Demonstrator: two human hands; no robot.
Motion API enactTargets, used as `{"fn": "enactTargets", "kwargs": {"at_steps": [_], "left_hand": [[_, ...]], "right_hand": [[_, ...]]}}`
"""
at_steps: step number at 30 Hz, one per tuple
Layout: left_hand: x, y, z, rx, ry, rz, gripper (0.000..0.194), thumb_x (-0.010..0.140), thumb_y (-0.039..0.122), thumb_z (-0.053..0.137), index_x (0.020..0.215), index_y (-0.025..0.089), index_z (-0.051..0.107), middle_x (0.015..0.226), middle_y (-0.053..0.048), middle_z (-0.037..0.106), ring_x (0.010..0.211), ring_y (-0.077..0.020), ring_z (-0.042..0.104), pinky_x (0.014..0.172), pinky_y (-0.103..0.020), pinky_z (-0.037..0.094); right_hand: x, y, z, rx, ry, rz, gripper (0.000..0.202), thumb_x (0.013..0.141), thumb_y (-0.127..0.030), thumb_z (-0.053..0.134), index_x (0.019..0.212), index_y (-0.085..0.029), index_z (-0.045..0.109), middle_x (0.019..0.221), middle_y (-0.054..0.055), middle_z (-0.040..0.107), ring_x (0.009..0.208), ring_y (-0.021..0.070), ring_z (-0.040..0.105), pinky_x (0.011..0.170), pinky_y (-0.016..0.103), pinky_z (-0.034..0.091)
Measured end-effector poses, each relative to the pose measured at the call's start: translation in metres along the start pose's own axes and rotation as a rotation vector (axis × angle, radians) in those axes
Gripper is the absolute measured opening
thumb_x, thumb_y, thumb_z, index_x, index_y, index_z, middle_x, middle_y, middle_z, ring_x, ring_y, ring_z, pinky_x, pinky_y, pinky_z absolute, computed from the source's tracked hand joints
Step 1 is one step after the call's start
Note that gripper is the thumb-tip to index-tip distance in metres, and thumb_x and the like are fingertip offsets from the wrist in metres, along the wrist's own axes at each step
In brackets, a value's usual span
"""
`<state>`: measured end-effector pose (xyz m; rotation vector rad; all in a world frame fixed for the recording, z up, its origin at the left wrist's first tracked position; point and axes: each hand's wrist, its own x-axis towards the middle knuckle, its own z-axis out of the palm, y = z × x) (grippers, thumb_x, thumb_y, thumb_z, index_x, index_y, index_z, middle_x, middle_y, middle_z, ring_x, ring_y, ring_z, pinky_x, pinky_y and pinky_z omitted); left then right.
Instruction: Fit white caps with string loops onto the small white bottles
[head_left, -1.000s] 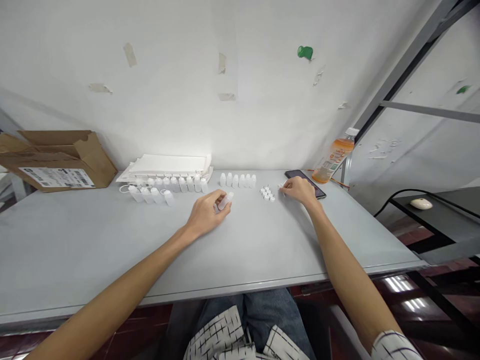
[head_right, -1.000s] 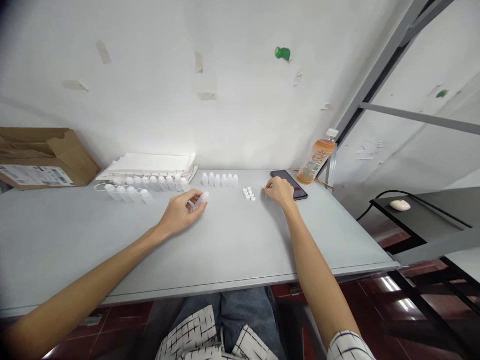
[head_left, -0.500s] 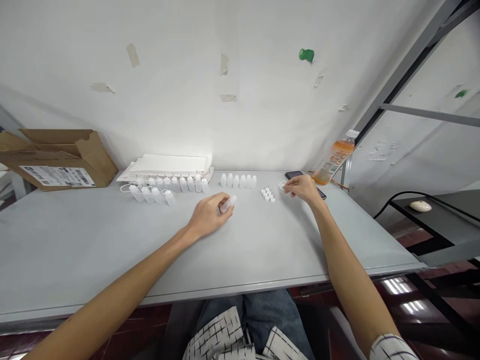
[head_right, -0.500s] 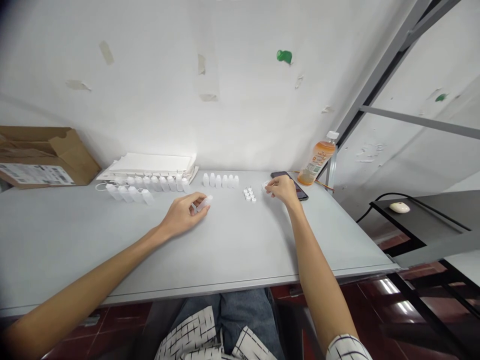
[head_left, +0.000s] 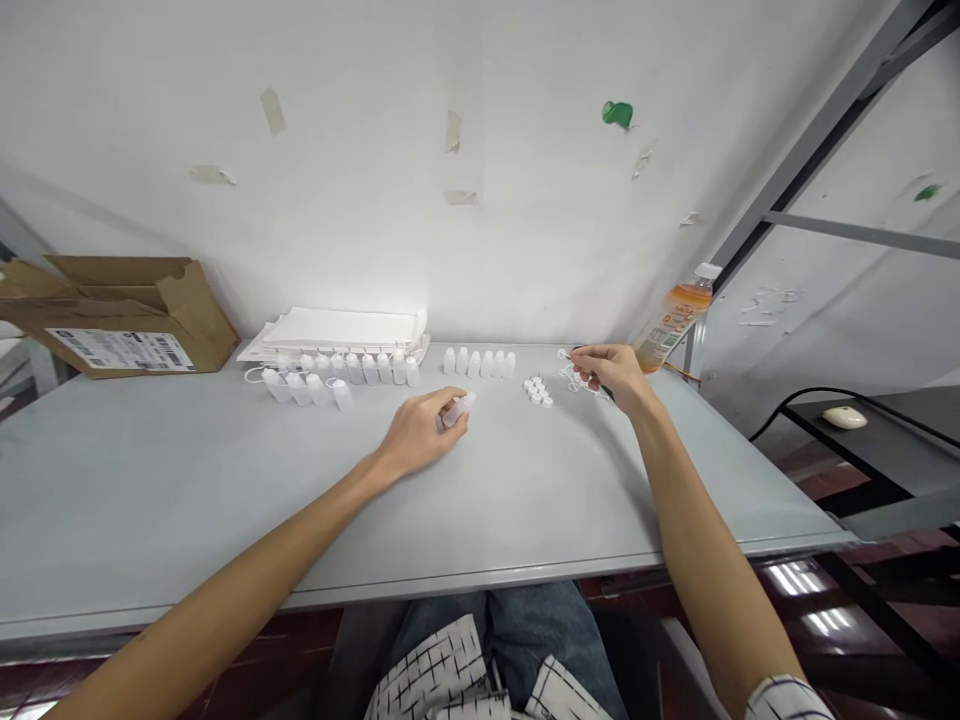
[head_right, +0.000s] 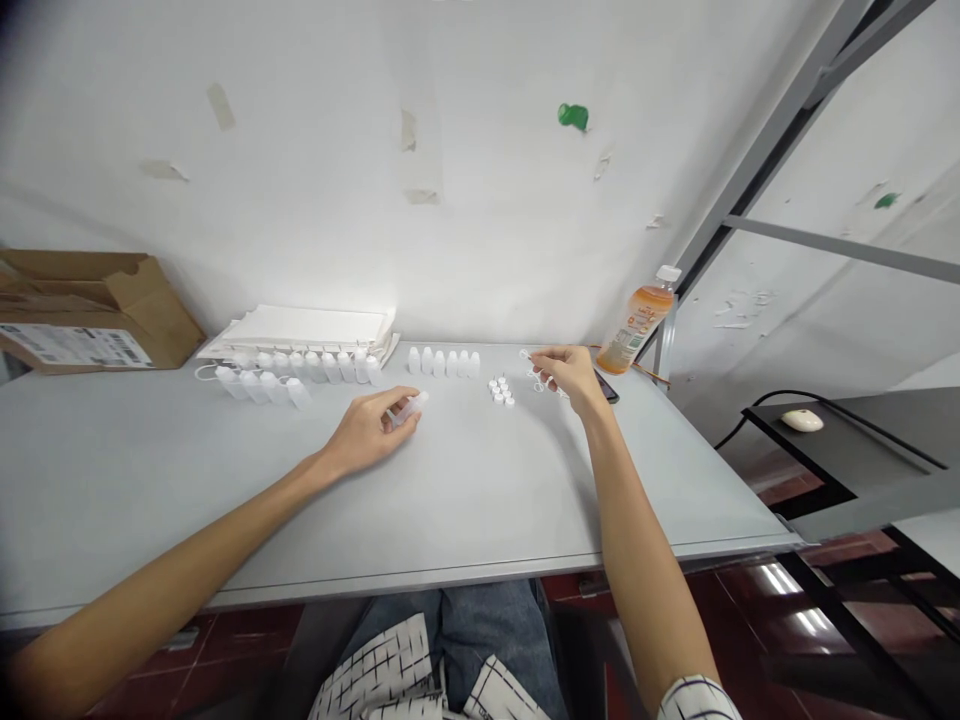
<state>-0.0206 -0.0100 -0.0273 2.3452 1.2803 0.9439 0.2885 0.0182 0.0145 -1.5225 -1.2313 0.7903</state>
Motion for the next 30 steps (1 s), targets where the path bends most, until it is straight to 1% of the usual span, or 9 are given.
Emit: {"fn": "enactTargets", "kwargs": {"at_steps": [2, 5, 9, 12, 15, 18, 21, 25, 30], "left_hand": [[0.000, -0.001, 0.001, -0.027, -0.008, -0.002, 0.029, 0.085, 0.035, 0.053, 0.105, 0.018, 0.065, 0.082, -0.002, 0.068, 0.059, -0.0120, 0.056, 0.063, -0.025, 0.046], [0.001, -0.001, 0.002, -0.099, -0.044, -0.010, 0.030, 0.085, 0.036, 0.054, 0.106, 0.018, 0.066, 0.083, -0.002, 0.068, 0.066, -0.0131, 0.059, 0.062, -0.024, 0.047], [0.001, 0.002, 0.002, -0.137, -0.097, -0.031, 0.035, 0.085, 0.038, 0.054, 0.111, 0.018, 0.066, 0.088, -0.004, 0.069, 0.071, -0.0142, 0.060, 0.063, -0.024, 0.047], [0.000, 0.003, 0.002, -0.147, -0.106, -0.034, 0.037, 0.086, 0.040, 0.055, 0.113, 0.017, 0.066, 0.094, -0.005, 0.070, 0.071, -0.0143, 0.061, 0.064, -0.024, 0.047], [-0.001, 0.003, 0.002, -0.161, -0.106, -0.020, 0.037, 0.087, 0.039, 0.055, 0.115, 0.018, 0.067, 0.098, -0.005, 0.071, 0.075, -0.0151, 0.061, 0.063, -0.024, 0.046], [-0.001, 0.003, 0.003, -0.160, -0.114, 0.001, 0.037, 0.089, 0.038, 0.053, 0.116, 0.018, 0.067, 0.102, -0.005, 0.071, 0.077, -0.0154, 0.061, 0.063, -0.025, 0.046], [-0.001, 0.004, 0.003, -0.147, -0.127, 0.025, 0.036, 0.090, 0.036, 0.052, 0.118, 0.020, 0.067, 0.098, -0.004, 0.070, 0.073, -0.0144, 0.059, 0.064, -0.025, 0.045], [-0.001, 0.003, 0.002, -0.125, -0.173, 0.027, 0.039, 0.093, 0.038, 0.049, 0.124, 0.021, 0.064, 0.093, -0.004, 0.067, 0.071, -0.0142, 0.057, 0.064, -0.025, 0.044], [-0.001, 0.001, 0.001, -0.118, -0.208, 0.026, 0.040, 0.095, 0.041, 0.047, 0.127, 0.024, 0.063, 0.097, -0.003, 0.066, 0.068, -0.0130, 0.054, 0.065, -0.026, 0.043]], "right_hand": [[-0.010, -0.011, 0.011, 0.091, -0.131, -0.044, 0.021, 0.062, -0.029, 0.074, 0.074, -0.011, 0.070, 0.059, 0.002, 0.057, 0.049, 0.0086, 0.045, 0.041, 0.022, 0.033], [-0.025, -0.021, 0.031, 0.131, -0.299, -0.107, 0.019, 0.066, -0.031, 0.072, 0.073, -0.013, 0.070, 0.055, 0.000, 0.053, 0.047, 0.0083, 0.043, 0.042, 0.023, 0.032], [-0.042, -0.025, 0.056, 0.105, -0.507, -0.114, 0.018, 0.070, -0.030, 0.069, 0.076, -0.014, 0.070, 0.058, -0.001, 0.054, 0.051, 0.0097, 0.047, 0.044, 0.024, 0.036], [-0.050, -0.025, 0.066, 0.069, -0.621, -0.134, 0.017, 0.074, -0.028, 0.066, 0.080, -0.013, 0.071, 0.058, -0.001, 0.054, 0.053, 0.0104, 0.049, 0.046, 0.024, 0.038], [-0.052, -0.025, 0.069, 0.045, -0.647, -0.148, 0.017, 0.076, -0.028, 0.066, 0.082, -0.013, 0.072, 0.061, 0.000, 0.056, 0.054, 0.0106, 0.051, 0.046, 0.023, 0.039], [-0.053, -0.025, 0.070, 0.036, -0.653, -0.159, 0.018, 0.077, -0.031, 0.067, 0.082, -0.014, 0.071, 0.070, 0.003, 0.061, 0.058, 0.0111, 0.054, 0.047, 0.023, 0.042], [-0.054, -0.023, 0.071, 0.028, -0.678, -0.178, 0.020, 0.078, -0.034, 0.068, 0.084, -0.014, 0.071, 0.077, 0.005, 0.066, 0.062, 0.0126, 0.059, 0.051, 0.025, 0.047], [-0.055, -0.022, 0.074, 0.042, -0.684, -0.181, 0.024, 0.076, -0.037, 0.072, 0.084, -0.015, 0.070, 0.076, 0.005, 0.067, 0.067, 0.0154, 0.064, 0.055, 0.027, 0.051], [-0.058, -0.023, 0.075, 0.081, -0.669, -0.148, 0.030, 0.073, -0.040, 0.077, 0.087, -0.015, 0.069, 0.077, 0.006, 0.069, 0.071, 0.0193, 0.069, 0.060, 0.030, 0.055]]}}
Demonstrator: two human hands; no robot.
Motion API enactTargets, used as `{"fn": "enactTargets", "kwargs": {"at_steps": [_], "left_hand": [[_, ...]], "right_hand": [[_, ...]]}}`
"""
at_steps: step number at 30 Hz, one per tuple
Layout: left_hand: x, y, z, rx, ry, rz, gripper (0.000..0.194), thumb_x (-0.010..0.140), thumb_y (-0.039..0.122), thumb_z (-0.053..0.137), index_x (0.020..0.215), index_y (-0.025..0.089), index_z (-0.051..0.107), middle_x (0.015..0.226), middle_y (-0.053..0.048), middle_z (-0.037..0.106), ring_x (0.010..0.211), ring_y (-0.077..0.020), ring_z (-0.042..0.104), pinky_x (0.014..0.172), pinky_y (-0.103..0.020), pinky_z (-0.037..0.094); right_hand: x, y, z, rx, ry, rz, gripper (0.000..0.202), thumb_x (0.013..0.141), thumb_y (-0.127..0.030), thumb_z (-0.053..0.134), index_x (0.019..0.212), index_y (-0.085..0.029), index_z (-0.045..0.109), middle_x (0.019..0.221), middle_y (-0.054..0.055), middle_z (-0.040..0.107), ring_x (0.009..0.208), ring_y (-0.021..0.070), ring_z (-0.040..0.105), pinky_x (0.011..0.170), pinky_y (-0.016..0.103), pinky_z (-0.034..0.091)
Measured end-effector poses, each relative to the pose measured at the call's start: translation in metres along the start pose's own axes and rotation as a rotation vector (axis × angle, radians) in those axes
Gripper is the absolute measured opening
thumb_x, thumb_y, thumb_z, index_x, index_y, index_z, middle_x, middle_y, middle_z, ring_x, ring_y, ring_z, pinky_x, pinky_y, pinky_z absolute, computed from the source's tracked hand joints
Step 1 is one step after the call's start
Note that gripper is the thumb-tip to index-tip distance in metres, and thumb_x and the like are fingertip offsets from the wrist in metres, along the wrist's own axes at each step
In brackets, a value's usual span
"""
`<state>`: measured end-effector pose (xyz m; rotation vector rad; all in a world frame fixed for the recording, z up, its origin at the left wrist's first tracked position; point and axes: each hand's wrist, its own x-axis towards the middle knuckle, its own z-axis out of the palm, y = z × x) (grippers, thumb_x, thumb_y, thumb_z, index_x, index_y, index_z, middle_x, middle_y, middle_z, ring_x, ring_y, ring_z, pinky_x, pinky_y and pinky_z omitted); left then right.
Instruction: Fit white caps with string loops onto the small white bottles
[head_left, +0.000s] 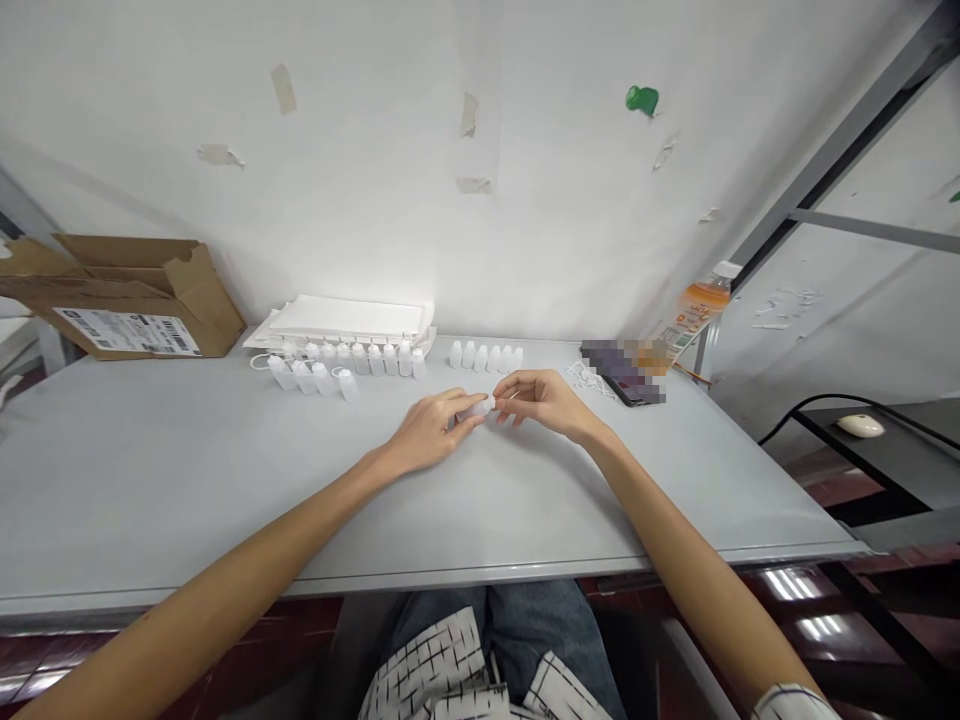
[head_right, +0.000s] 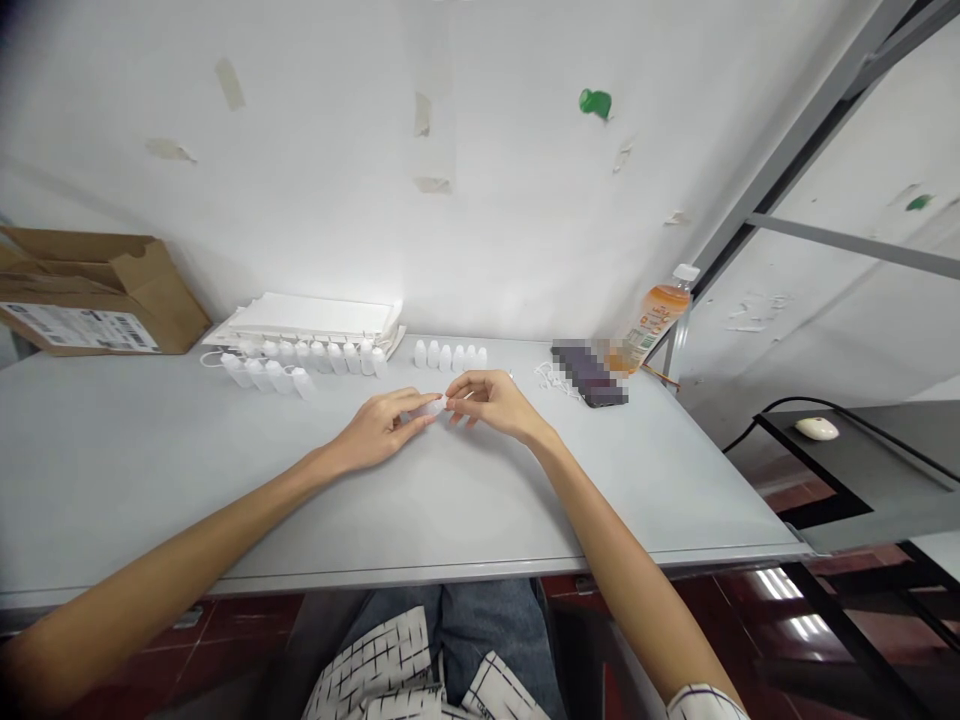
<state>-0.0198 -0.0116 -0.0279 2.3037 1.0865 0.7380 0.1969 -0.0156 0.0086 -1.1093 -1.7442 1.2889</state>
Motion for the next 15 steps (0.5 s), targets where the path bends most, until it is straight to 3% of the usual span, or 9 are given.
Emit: {"fn": "enactTargets", "kwargs": {"at_steps": [10, 15], "left_hand": [[-0.0003, 0.0012, -0.0014, 0.015, -0.035, 0.051, 0.042, 0.099, 0.038, 0.036, 0.129, 0.023, 0.060, 0.097, -0.005, 0.065, 0.076, -0.0161, 0.056, 0.071, -0.028, 0.041], [-0.0004, 0.0046, -0.0022, -0.112, -0.034, 0.025, 0.043, 0.099, 0.038, 0.033, 0.128, 0.020, 0.060, 0.098, -0.006, 0.064, 0.083, -0.0179, 0.057, 0.079, -0.030, 0.043]], "right_hand": [[-0.0018, -0.0021, 0.0038, -0.074, -0.003, -0.037, 0.036, 0.075, -0.045, 0.073, 0.093, -0.014, 0.073, 0.081, 0.009, 0.072, 0.081, 0.0219, 0.068, 0.064, 0.032, 0.056], [-0.0018, -0.0011, 0.0053, -0.078, -0.006, -0.056, 0.034, 0.077, -0.043, 0.070, 0.095, -0.014, 0.073, 0.079, 0.008, 0.071, 0.080, 0.0209, 0.067, 0.063, 0.030, 0.055]]}}
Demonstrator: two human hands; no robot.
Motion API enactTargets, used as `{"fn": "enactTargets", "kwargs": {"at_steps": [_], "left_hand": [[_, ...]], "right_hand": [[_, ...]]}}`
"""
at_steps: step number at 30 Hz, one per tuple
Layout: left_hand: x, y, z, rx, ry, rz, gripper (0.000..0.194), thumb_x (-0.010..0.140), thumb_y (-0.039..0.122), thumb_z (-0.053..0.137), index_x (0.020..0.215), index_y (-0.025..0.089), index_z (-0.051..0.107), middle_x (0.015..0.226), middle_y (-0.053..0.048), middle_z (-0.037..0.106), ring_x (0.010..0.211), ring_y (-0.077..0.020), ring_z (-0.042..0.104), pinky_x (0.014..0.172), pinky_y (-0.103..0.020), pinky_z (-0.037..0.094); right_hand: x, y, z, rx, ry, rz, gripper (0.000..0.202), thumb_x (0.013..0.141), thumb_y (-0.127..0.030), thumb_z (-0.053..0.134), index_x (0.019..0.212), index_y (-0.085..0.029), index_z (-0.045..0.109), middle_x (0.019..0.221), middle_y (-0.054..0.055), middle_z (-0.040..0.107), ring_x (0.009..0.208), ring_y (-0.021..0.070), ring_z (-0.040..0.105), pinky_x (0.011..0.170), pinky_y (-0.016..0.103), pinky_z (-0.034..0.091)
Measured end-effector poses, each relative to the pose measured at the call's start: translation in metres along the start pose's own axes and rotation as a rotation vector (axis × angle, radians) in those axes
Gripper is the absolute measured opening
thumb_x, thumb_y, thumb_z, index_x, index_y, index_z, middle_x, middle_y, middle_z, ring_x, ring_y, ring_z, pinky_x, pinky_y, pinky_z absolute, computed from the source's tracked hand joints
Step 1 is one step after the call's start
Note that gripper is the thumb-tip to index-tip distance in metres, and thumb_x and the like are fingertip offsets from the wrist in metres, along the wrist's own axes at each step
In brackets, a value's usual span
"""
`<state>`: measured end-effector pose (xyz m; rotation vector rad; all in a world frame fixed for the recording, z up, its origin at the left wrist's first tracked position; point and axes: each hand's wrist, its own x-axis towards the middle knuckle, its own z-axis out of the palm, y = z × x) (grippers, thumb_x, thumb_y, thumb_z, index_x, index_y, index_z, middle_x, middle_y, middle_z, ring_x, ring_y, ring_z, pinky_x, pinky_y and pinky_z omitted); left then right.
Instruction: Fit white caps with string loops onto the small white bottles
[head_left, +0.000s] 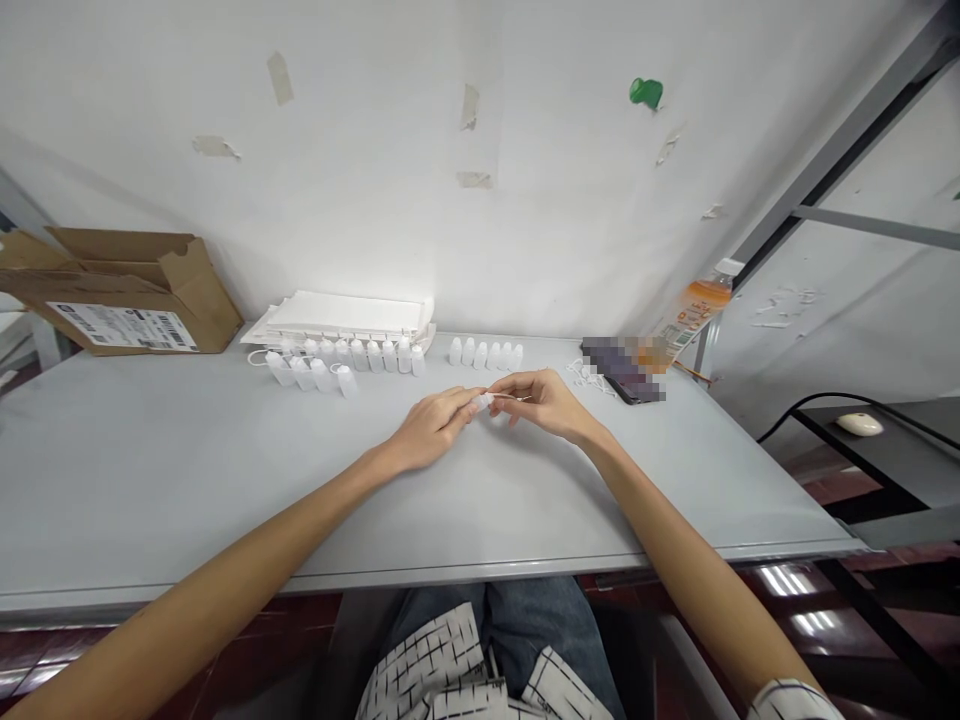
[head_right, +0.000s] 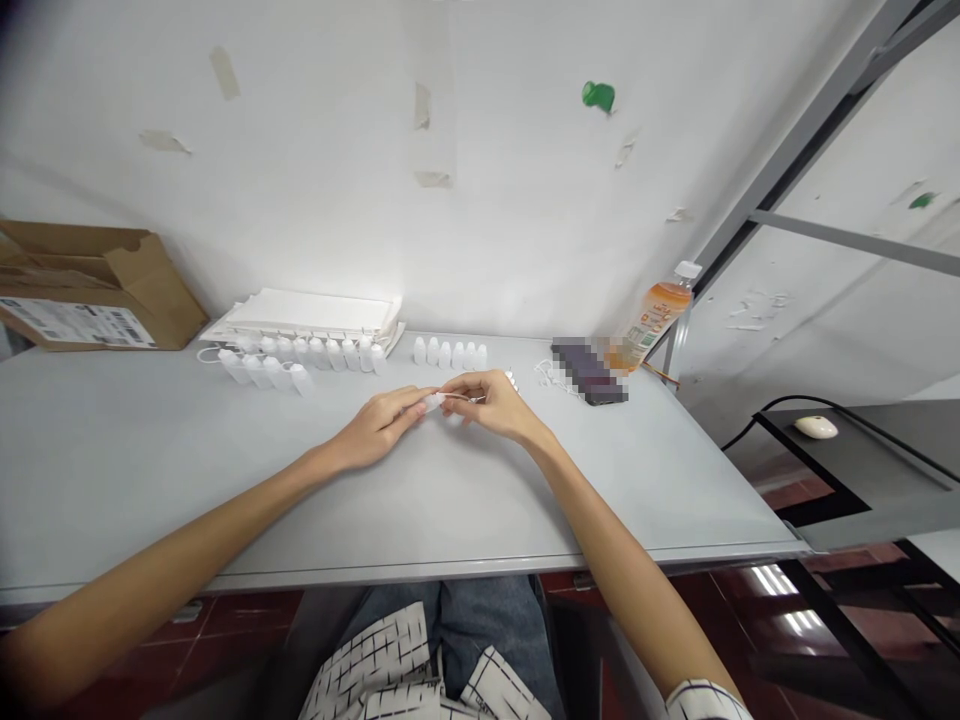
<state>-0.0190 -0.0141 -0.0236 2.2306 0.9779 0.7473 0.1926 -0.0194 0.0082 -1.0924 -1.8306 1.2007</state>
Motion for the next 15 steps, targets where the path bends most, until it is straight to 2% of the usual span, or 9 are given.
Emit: {"fn": "enactTargets", "kwargs": {"at_steps": [3, 7, 15], "left_hand": [[-0.0008, 0.0028, -0.0010, -0.124, 0.004, -0.064, 0.044, 0.099, 0.040, 0.032, 0.131, 0.020, 0.055, 0.083, -0.003, 0.060, 0.069, -0.0150, 0.052, 0.067, -0.027, 0.042], [-0.0020, 0.0057, -0.0027, -0.200, -0.011, -0.113, 0.044, 0.100, 0.040, 0.029, 0.134, 0.022, 0.049, 0.060, 0.005, 0.040, 0.054, -0.0124, 0.041, 0.056, -0.024, 0.036], [-0.0015, 0.0011, 0.0002, -0.386, -0.033, -0.157, 0.038, 0.099, 0.044, 0.032, 0.124, 0.021, 0.050, 0.058, 0.007, 0.033, 0.051, -0.0109, 0.036, 0.050, -0.022, 0.034]], "right_hand": [[0.0010, 0.0012, 0.0033, -0.009, 0.025, -0.008, 0.032, 0.078, -0.040, 0.069, 0.094, -0.014, 0.072, 0.077, 0.008, 0.070, 0.076, 0.0199, 0.067, 0.060, 0.029, 0.054], [0.0014, 0.0012, 0.0072, -0.028, 0.042, -0.029, 0.029, 0.078, -0.038, 0.068, 0.091, -0.013, 0.072, 0.076, 0.008, 0.070, 0.072, 0.0189, 0.067, 0.060, 0.029, 0.053], [0.0003, 0.0027, 0.0085, -0.098, 0.032, -0.039, 0.027, 0.081, -0.038, 0.066, 0.089, -0.012, 0.072, 0.073, 0.007, 0.070, 0.066, 0.0166, 0.065, 0.061, 0.028, 0.051]]}}
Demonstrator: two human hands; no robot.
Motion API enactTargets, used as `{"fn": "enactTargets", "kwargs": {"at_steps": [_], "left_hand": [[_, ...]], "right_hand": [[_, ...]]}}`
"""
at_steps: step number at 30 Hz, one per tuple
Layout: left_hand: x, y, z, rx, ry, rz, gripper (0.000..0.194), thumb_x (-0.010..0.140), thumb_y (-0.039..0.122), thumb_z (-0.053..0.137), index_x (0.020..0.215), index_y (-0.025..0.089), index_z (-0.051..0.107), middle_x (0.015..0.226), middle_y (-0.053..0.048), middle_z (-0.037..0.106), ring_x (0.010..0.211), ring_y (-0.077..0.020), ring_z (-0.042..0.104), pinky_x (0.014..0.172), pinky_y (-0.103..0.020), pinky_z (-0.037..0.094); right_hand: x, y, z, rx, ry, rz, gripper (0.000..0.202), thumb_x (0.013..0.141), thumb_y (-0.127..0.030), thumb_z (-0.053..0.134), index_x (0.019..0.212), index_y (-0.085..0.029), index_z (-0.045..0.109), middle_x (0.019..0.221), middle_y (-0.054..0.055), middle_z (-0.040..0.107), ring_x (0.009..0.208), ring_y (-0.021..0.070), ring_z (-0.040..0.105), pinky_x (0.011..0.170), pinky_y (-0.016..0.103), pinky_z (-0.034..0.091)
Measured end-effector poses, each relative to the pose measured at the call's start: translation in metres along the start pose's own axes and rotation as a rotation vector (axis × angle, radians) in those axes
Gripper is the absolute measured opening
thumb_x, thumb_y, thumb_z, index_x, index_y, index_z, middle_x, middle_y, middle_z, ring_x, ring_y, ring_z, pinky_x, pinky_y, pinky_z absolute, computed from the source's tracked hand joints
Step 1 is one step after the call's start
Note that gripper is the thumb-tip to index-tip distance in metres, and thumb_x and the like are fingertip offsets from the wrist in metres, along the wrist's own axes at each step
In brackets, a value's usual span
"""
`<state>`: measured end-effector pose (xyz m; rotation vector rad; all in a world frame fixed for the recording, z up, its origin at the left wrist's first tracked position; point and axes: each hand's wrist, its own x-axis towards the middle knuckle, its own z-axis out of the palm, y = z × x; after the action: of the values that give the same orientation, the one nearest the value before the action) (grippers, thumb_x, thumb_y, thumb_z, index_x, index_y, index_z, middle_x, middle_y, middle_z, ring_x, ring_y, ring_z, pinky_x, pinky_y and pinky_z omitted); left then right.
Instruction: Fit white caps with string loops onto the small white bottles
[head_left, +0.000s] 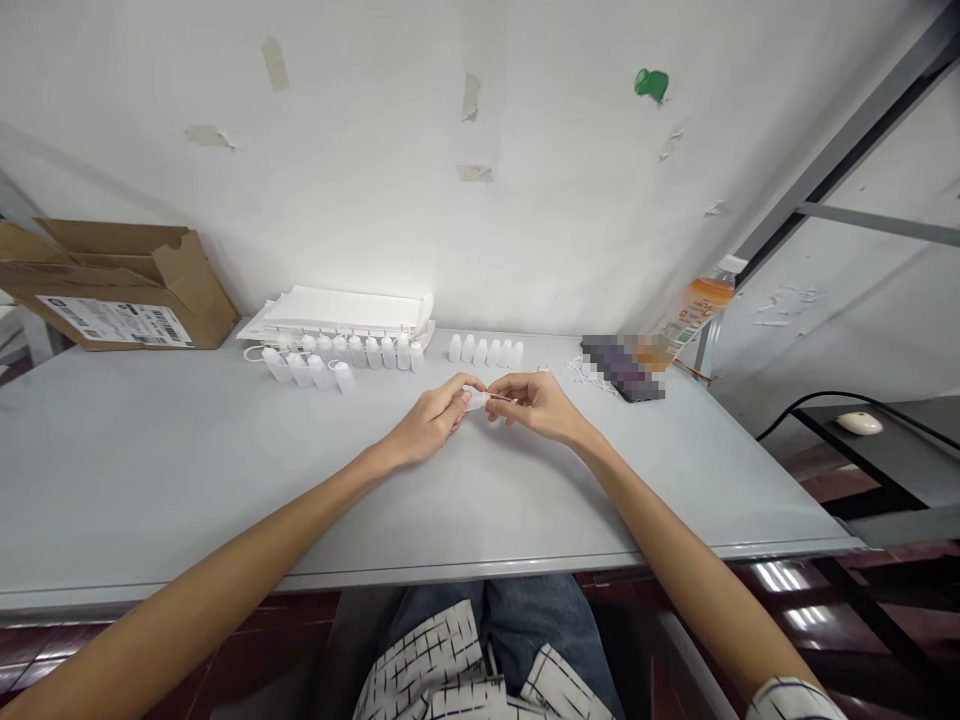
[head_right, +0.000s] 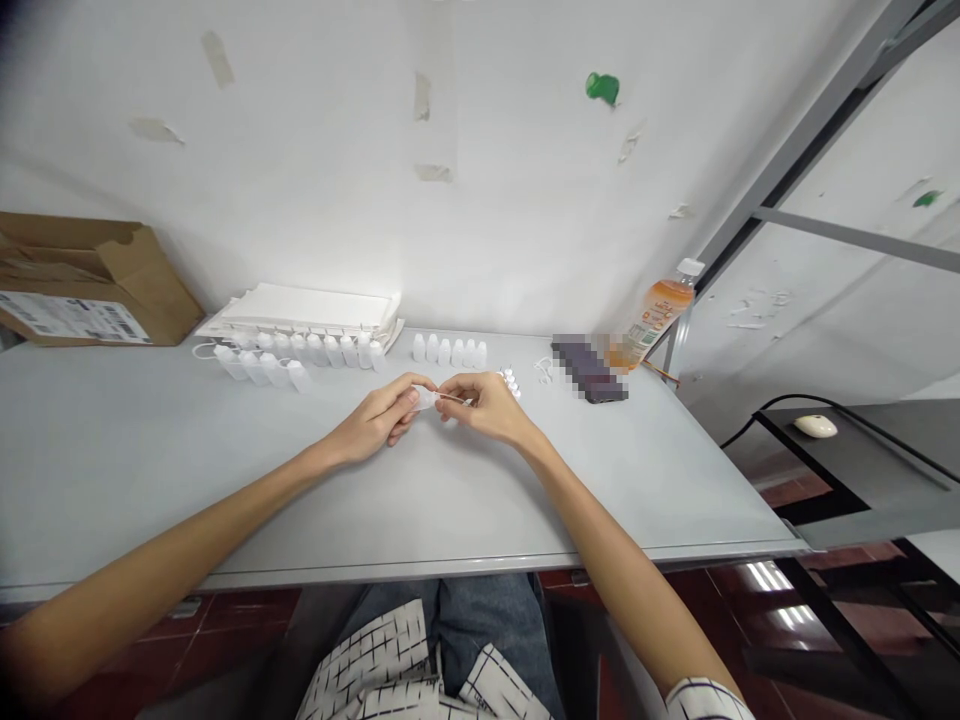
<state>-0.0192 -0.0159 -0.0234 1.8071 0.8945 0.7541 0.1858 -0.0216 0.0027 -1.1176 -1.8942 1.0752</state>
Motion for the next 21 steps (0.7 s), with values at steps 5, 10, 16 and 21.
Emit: {"fn": "enactTargets", "kwargs": {"at_steps": [5, 10, 16, 21], "left_hand": [[0.0001, -0.0005, -0.0009, -0.065, -0.016, -0.051, 0.033, 0.098, 0.045, 0.033, 0.111, 0.020, 0.052, 0.059, 0.007, 0.032, 0.048, -0.0091, 0.033, 0.048, -0.021, 0.033], [0.0017, -0.0004, -0.0018, -0.122, -0.022, -0.088, 0.030, 0.098, 0.044, 0.035, 0.101, 0.020, 0.051, 0.059, 0.007, 0.030, 0.047, -0.0081, 0.032, 0.046, -0.019, 0.031], [0.0049, 0.0015, -0.0028, -0.342, -0.065, -0.207, 0.022, 0.095, 0.042, 0.039, 0.099, 0.022, 0.048, 0.060, 0.009, 0.026, 0.041, -0.0056, 0.026, 0.040, -0.016, 0.028], [0.0050, 0.0067, -0.0042, -0.427, -0.068, -0.290, 0.016, 0.094, 0.039, 0.041, 0.096, 0.023, 0.046, 0.058, 0.009, 0.025, 0.038, -0.0050, 0.025, 0.037, -0.015, 0.025]], "right_hand": [[0.0002, 0.0020, 0.0021, -0.042, -0.002, -0.011, 0.029, 0.082, -0.042, 0.065, 0.085, -0.014, 0.071, 0.070, 0.006, 0.069, 0.063, 0.0157, 0.065, 0.060, 0.027, 0.049], [-0.0002, 0.0022, 0.0032, -0.019, -0.029, -0.002, 0.028, 0.082, -0.042, 0.065, 0.084, -0.014, 0.070, 0.069, 0.005, 0.069, 0.063, 0.0161, 0.065, 0.062, 0.028, 0.052], [-0.0001, 0.0003, 0.0045, 0.017, -0.040, 0.005, 0.030, 0.081, -0.042, 0.066, 0.089, -0.014, 0.072, 0.069, 0.005, 0.069, 0.065, 0.0178, 0.066, 0.062, 0.030, 0.054], [-0.0014, -0.0031, 0.0041, 0.046, -0.073, 0.020, 0.031, 0.079, -0.042, 0.068, 0.089, -0.013, 0.072, 0.071, 0.006, 0.069, 0.065, 0.0175, 0.065, 0.060, 0.030, 0.053]]}}
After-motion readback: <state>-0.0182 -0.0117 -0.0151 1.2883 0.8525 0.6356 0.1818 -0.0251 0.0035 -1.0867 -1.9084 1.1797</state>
